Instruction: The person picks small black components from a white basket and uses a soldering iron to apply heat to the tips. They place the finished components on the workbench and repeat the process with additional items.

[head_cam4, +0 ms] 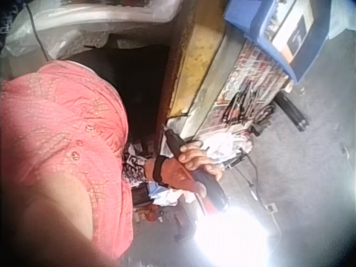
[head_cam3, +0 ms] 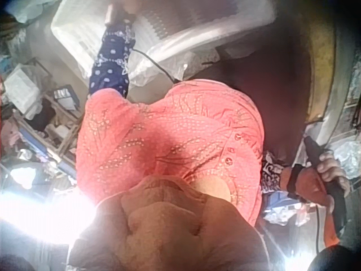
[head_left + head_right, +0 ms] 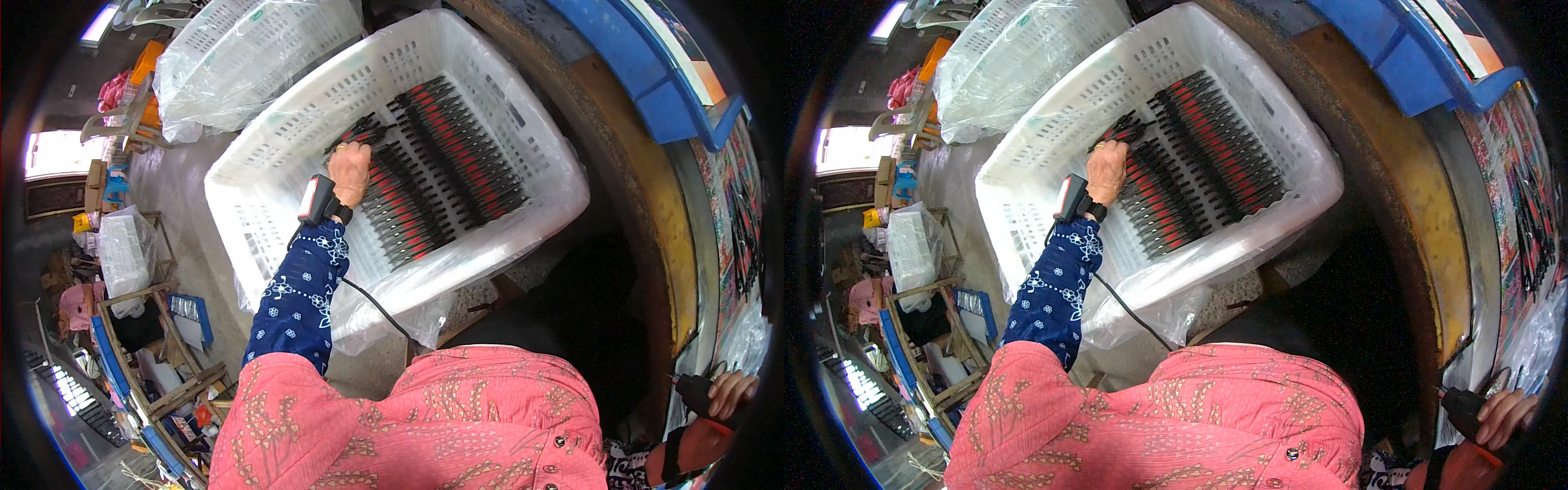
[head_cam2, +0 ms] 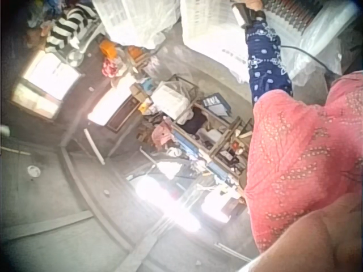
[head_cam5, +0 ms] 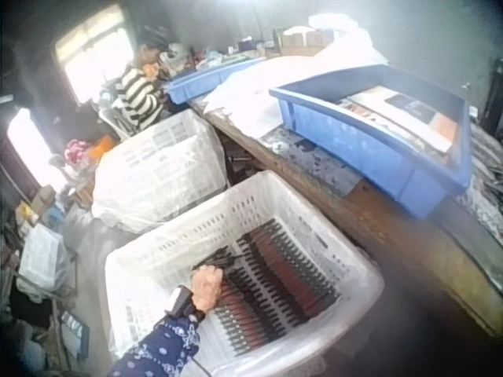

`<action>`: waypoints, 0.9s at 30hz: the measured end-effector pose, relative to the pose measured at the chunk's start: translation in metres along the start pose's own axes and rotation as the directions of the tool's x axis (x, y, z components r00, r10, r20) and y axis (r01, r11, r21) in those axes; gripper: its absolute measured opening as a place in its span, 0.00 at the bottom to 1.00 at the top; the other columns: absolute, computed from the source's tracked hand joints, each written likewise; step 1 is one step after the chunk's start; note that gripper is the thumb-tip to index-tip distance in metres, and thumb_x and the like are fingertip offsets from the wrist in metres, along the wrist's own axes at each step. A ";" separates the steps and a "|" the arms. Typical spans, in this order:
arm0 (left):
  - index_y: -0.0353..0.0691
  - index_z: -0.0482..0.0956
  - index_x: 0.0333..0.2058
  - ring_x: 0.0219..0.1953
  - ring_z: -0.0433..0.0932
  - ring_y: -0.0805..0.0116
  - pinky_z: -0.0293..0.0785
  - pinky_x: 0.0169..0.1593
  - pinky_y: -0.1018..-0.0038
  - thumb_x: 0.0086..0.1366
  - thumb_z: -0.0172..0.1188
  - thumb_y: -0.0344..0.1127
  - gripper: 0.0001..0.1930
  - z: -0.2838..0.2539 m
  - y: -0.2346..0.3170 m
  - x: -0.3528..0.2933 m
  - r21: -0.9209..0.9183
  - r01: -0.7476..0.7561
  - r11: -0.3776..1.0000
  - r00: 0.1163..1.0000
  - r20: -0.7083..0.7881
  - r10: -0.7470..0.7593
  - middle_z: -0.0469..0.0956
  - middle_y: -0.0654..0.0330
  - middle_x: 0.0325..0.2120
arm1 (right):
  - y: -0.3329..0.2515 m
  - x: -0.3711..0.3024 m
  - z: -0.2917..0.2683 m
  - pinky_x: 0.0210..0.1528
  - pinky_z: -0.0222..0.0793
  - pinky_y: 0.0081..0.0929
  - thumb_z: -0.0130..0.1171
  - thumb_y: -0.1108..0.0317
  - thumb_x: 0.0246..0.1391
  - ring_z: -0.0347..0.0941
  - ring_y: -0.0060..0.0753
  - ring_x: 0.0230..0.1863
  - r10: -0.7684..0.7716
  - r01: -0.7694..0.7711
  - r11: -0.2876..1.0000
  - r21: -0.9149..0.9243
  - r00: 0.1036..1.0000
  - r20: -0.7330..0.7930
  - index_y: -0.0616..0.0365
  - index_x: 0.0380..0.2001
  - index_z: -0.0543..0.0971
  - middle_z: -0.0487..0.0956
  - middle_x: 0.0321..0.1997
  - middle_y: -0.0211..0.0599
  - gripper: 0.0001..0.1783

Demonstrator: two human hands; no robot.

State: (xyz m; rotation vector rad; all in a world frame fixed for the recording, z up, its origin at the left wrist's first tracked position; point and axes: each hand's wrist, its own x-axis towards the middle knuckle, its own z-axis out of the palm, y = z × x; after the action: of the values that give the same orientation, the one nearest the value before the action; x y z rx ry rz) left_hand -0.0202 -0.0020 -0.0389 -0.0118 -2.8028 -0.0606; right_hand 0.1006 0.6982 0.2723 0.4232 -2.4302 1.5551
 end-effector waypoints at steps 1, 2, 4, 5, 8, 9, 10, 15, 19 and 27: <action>0.41 0.74 0.24 0.31 0.73 0.51 0.71 0.33 0.60 0.51 0.52 0.27 0.03 0.001 -0.001 0.000 -0.032 0.020 0.999 0.999 -0.024 -0.021 0.72 0.55 0.23 | 0.004 0.001 -0.005 0.41 0.64 0.19 0.37 0.60 0.65 0.67 0.25 0.38 -0.011 0.006 0.995 0.104 0.999 0.044 0.58 0.48 0.60 0.68 0.44 0.33 0.14; 0.41 0.75 0.25 0.31 0.73 0.51 0.71 0.32 0.59 0.51 0.52 0.27 0.04 0.002 -0.001 -0.001 -0.066 0.043 0.997 0.998 -0.042 -0.045 0.73 0.55 0.23 | 0.008 -0.002 -0.010 0.41 0.64 0.19 0.37 0.60 0.65 0.67 0.25 0.38 -0.016 0.003 0.986 0.168 0.997 0.074 0.58 0.48 0.60 0.68 0.44 0.33 0.14; 0.42 0.77 0.26 0.30 0.74 0.51 0.71 0.32 0.60 0.51 0.52 0.28 0.05 0.005 -0.002 0.000 -0.106 0.071 0.992 0.994 -0.070 -0.078 0.74 0.55 0.23 | 0.013 -0.001 -0.019 0.41 0.64 0.19 0.37 0.60 0.65 0.67 0.25 0.38 -0.019 -0.006 0.972 0.233 0.994 0.106 0.58 0.48 0.61 0.68 0.44 0.33 0.14; 0.43 0.78 0.27 0.30 0.74 0.51 0.71 0.32 0.60 0.51 0.52 0.28 0.06 0.007 -0.003 0.001 -0.111 0.077 0.991 0.993 -0.082 -0.087 0.74 0.55 0.24 | 0.015 0.001 -0.022 0.41 0.64 0.19 0.38 0.60 0.65 0.67 0.25 0.38 -0.017 -0.013 0.969 0.248 0.993 0.117 0.58 0.48 0.61 0.68 0.44 0.33 0.15; 0.44 0.78 0.27 0.30 0.74 0.51 0.71 0.32 0.60 0.51 0.52 0.28 0.06 0.011 -0.004 0.001 -0.120 0.112 0.986 0.985 -0.119 -0.127 0.74 0.54 0.23 | 0.018 0.002 -0.028 0.41 0.64 0.19 0.38 0.60 0.64 0.67 0.26 0.38 -0.010 -0.029 0.957 0.287 0.991 0.134 0.58 0.48 0.61 0.69 0.44 0.33 0.15; 0.44 0.78 0.27 0.29 0.74 0.51 0.71 0.32 0.61 0.52 0.52 0.28 0.06 0.012 -0.005 0.001 -0.122 0.127 0.984 0.981 -0.131 -0.143 0.74 0.54 0.23 | 0.018 0.003 -0.030 0.41 0.65 0.19 0.38 0.60 0.64 0.67 0.26 0.38 -0.010 -0.031 0.956 0.293 0.990 0.139 0.58 0.48 0.62 0.69 0.44 0.33 0.15; 0.44 0.78 0.27 0.29 0.74 0.51 0.71 0.32 0.61 0.52 0.52 0.28 0.06 0.014 -0.005 0.000 -0.130 0.124 0.984 0.980 -0.137 -0.142 0.74 0.54 0.23 | 0.019 0.002 -0.031 0.41 0.65 0.19 0.38 0.60 0.64 0.68 0.26 0.38 -0.007 -0.037 0.952 0.304 0.990 0.143 0.57 0.48 0.62 0.69 0.44 0.33 0.15; 0.42 0.77 0.29 0.31 0.73 0.50 0.70 0.34 0.60 0.51 0.53 0.25 0.07 0.017 -0.007 -0.001 -0.197 0.100 0.975 0.986 -0.111 -0.123 0.73 0.53 0.24 | 0.019 -0.002 -0.039 0.41 0.65 0.20 0.39 0.60 0.64 0.68 0.26 0.39 0.001 -0.051 0.945 0.323 0.988 0.152 0.57 0.48 0.63 0.69 0.44 0.33 0.15; 0.42 0.78 0.28 0.30 0.73 0.49 0.70 0.33 0.60 0.52 0.53 0.26 0.06 0.017 -0.002 -0.002 -0.205 0.149 0.967 0.985 -0.061 -0.164 0.72 0.52 0.24 | 0.022 -0.004 -0.044 0.41 0.65 0.20 0.40 0.60 0.64 0.69 0.26 0.39 0.007 -0.064 0.936 0.347 0.987 0.163 0.57 0.48 0.63 0.70 0.44 0.33 0.15; 0.41 0.76 0.28 0.33 0.71 0.48 0.69 0.34 0.59 0.54 0.51 0.26 0.05 0.011 0.007 -0.006 -0.137 0.141 0.981 0.983 -0.097 -0.155 0.72 0.51 0.26 | 0.026 -0.008 -0.052 0.42 0.66 0.20 0.41 0.60 0.63 0.69 0.27 0.39 0.021 -0.091 0.924 0.372 0.982 0.187 0.57 0.48 0.65 0.71 0.44 0.33 0.15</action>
State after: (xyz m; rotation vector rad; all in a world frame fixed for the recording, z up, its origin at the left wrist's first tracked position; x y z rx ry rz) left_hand -0.0180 0.0057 -0.0508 0.1643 -2.6827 -0.2706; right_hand 0.1007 0.7568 0.2692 0.5886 -2.2752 2.1081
